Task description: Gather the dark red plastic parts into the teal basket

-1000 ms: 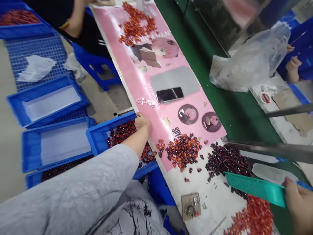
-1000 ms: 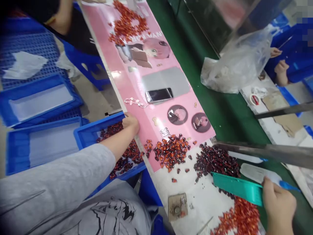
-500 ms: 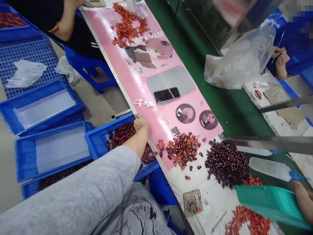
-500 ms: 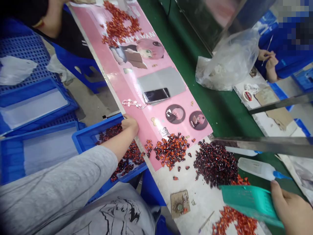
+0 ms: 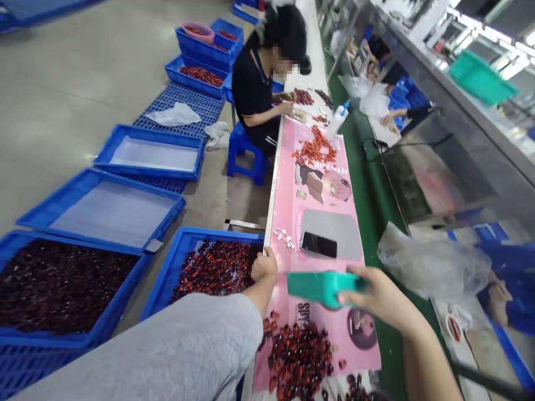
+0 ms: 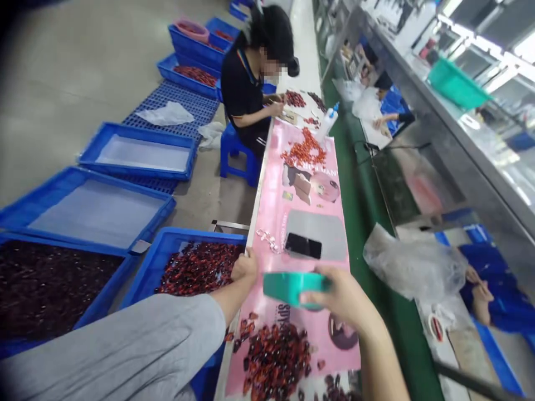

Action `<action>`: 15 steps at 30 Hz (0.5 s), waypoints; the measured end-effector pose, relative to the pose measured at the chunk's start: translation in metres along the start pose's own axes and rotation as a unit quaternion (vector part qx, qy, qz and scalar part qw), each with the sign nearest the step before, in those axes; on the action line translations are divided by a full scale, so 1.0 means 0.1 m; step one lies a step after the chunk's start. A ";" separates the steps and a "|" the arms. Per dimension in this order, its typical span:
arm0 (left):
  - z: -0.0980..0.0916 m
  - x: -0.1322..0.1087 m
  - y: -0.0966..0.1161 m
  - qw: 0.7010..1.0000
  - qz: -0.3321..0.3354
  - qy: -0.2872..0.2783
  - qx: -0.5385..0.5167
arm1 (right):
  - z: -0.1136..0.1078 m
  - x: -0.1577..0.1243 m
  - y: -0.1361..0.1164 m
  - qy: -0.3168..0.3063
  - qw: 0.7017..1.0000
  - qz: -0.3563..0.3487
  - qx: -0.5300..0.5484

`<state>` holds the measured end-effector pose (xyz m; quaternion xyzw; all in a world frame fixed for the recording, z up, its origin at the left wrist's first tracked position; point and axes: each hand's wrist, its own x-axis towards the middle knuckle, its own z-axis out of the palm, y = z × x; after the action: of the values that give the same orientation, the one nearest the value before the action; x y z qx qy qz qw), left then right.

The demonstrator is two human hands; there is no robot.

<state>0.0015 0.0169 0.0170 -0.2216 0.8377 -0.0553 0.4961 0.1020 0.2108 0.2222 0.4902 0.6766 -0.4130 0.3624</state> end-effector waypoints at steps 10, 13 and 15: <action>-0.05 0.01 0.10 1.000 -0.011 0.001 -0.015 | 1.12 2.32 -0.59 0.248 0.963 -0.024 -0.100; -0.08 0.06 0.05 0.999 -0.001 0.019 0.028 | 1.43 2.21 -0.62 0.297 0.952 -0.039 -0.061; -0.08 0.09 -0.01 0.997 0.013 0.035 0.066 | 1.67 1.85 -0.55 0.323 0.944 -0.034 -0.047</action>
<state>-0.0086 0.0106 0.0139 -0.1750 0.8518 -0.1118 0.4810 0.0164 0.1156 0.0016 0.5568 0.7921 -0.2121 0.1323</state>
